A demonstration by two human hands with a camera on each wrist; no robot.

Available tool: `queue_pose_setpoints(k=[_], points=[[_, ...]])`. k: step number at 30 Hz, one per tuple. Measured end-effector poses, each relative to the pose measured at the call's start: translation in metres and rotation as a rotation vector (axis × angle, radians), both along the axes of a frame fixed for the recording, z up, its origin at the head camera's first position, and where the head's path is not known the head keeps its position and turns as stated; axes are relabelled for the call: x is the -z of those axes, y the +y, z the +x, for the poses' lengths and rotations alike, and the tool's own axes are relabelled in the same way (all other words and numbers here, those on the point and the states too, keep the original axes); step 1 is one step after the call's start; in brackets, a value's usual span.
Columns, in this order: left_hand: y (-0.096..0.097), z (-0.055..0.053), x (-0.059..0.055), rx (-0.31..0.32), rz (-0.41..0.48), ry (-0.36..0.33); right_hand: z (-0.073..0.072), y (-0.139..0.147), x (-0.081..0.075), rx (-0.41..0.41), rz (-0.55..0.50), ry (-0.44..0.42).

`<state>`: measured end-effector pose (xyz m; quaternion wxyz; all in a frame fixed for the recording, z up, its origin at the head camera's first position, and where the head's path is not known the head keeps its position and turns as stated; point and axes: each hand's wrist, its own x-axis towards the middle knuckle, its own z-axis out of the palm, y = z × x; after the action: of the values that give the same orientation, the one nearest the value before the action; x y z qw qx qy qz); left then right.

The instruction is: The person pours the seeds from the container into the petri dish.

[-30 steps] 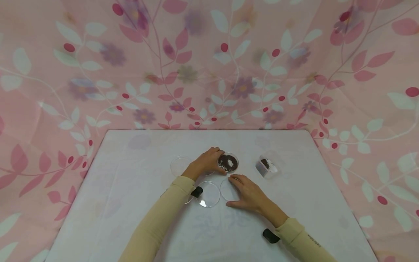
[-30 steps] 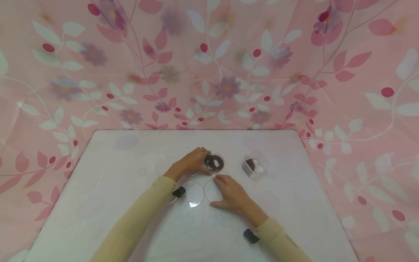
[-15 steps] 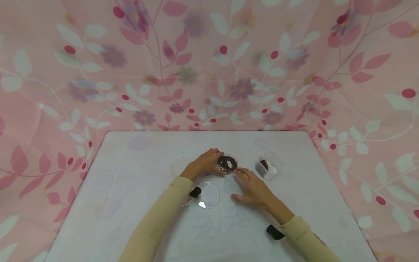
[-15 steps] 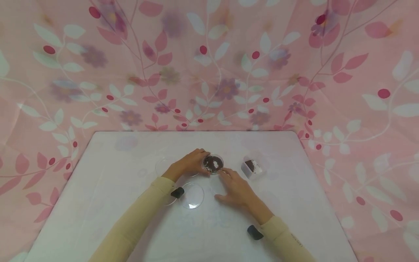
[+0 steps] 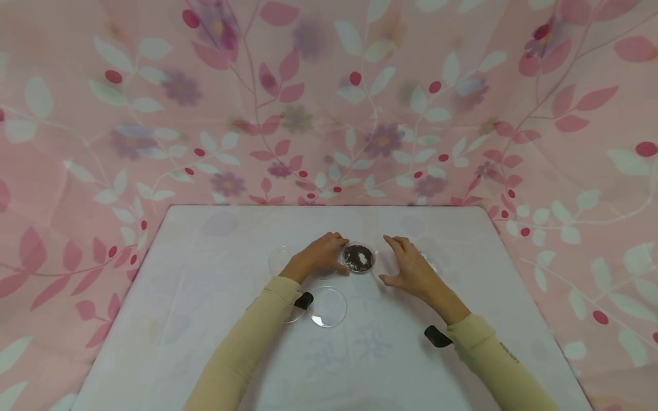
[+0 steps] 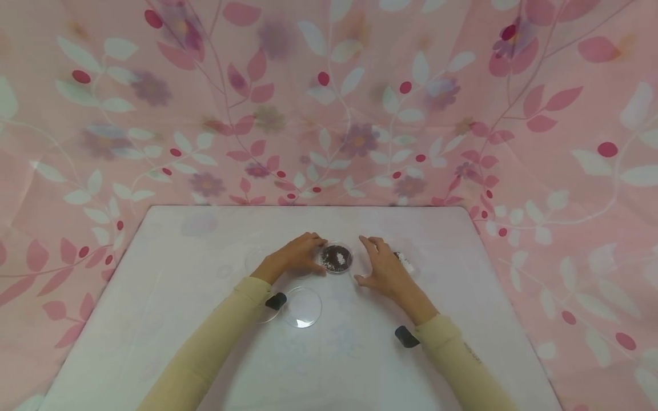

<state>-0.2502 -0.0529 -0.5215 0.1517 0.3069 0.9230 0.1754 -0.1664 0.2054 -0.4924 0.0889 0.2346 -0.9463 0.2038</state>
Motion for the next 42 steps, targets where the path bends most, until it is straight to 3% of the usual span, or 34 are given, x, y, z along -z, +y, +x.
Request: queue_pose_setpoints(k=[6,14,18,30,42], points=[[-0.003,-0.001,0.002,0.0,0.047,-0.025,-0.006,0.007,0.003,0.023,0.026,0.041],[-0.005,-0.002,0.0,-0.008,0.062,-0.028,-0.014,0.01,0.004,-0.001,0.235,0.101],[-0.005,-0.001,-0.001,-0.015,0.076,-0.043,-0.016,0.009,0.006,-0.012,0.275,0.099],[-0.004,-0.003,0.004,-0.014,0.068,-0.025,-0.019,0.003,0.004,-0.029,0.181,0.013],[-0.005,-0.001,0.003,-0.012,0.082,-0.005,-0.025,-0.005,0.005,-0.092,0.055,0.052]])
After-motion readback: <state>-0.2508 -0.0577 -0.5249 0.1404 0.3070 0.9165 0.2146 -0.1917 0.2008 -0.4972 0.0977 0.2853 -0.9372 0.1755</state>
